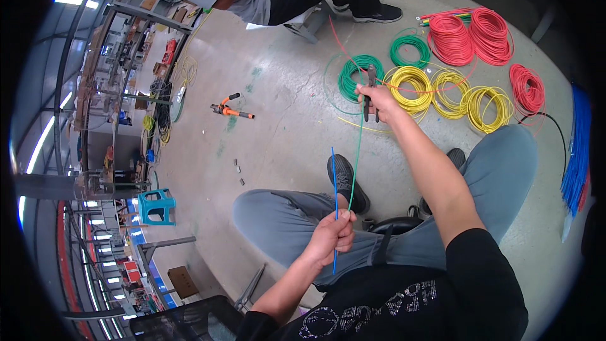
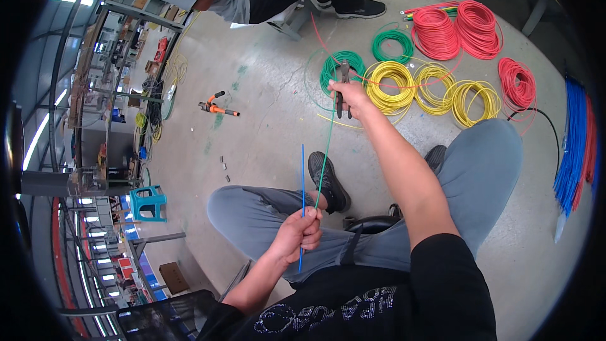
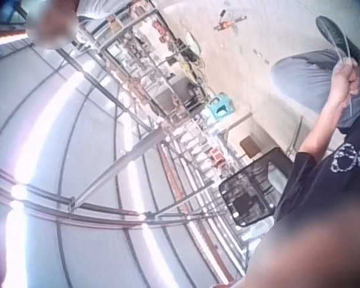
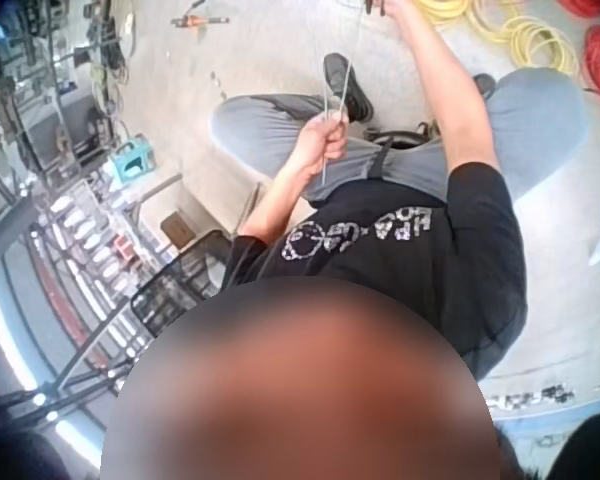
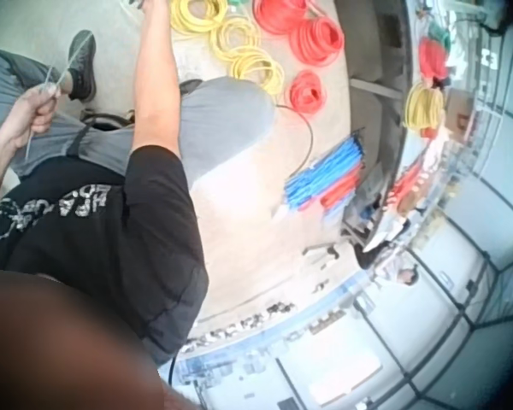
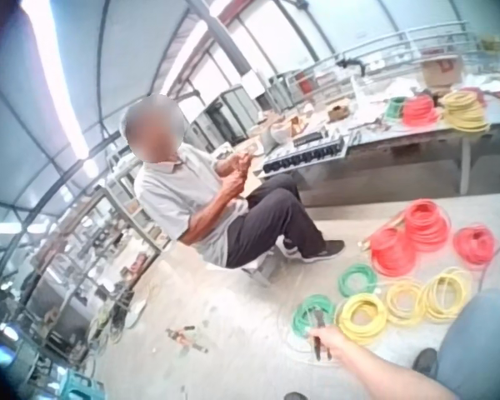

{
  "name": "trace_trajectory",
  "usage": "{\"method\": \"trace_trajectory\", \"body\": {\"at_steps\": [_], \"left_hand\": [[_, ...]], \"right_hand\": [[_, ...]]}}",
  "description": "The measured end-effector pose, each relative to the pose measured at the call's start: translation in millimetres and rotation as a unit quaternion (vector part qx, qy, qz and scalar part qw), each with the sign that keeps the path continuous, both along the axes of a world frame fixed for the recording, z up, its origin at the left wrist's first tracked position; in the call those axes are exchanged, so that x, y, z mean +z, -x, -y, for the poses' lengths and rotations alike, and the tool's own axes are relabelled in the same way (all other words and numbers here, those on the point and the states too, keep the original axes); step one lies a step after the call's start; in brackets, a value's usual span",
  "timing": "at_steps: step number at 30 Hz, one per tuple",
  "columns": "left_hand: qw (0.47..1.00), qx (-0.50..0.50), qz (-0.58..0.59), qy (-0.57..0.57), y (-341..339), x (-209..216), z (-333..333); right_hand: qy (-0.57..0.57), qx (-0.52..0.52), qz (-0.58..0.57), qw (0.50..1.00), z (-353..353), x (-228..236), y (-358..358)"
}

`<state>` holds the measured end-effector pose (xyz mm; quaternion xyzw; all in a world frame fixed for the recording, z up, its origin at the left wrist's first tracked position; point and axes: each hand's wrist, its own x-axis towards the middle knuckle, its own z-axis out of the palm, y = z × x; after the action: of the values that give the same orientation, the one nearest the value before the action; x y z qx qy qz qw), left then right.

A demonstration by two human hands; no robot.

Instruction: The person strips the outer jacket from several colored cables using a stripping tool, then cuts them to length with pliers. The person gathers the prepared cables and briefly connects them to a test panel before returning to the floor to continue stripping and cutting more cables.

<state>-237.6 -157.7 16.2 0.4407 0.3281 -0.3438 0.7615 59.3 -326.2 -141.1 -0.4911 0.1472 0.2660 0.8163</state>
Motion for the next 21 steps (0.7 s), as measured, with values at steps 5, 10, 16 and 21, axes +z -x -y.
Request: {"method": "trace_trajectory", "body": {"at_steps": [5,10,16,21], "left_hand": [[0.997,-0.003,0.069,0.022,-60.0,-17.5,-10.2],[0.99,-0.09,0.101,0.03,-116.5,-29.5,-20.6],[0.976,-0.202,0.074,0.031,-150.2,-36.6,-5.5],[0.975,-0.205,0.057,0.064,-151.9,-45.5,-4.7]], "right_hand": [[-0.064,0.079,0.037,0.994,-15.9,19.4,35.4],[-0.053,0.095,0.05,0.993,-16.5,40.5,58.1],[-0.088,0.122,0.047,0.987,4.0,28.7,56.1],[-0.082,0.107,0.048,0.99,7.0,26.4,59.2]]}}
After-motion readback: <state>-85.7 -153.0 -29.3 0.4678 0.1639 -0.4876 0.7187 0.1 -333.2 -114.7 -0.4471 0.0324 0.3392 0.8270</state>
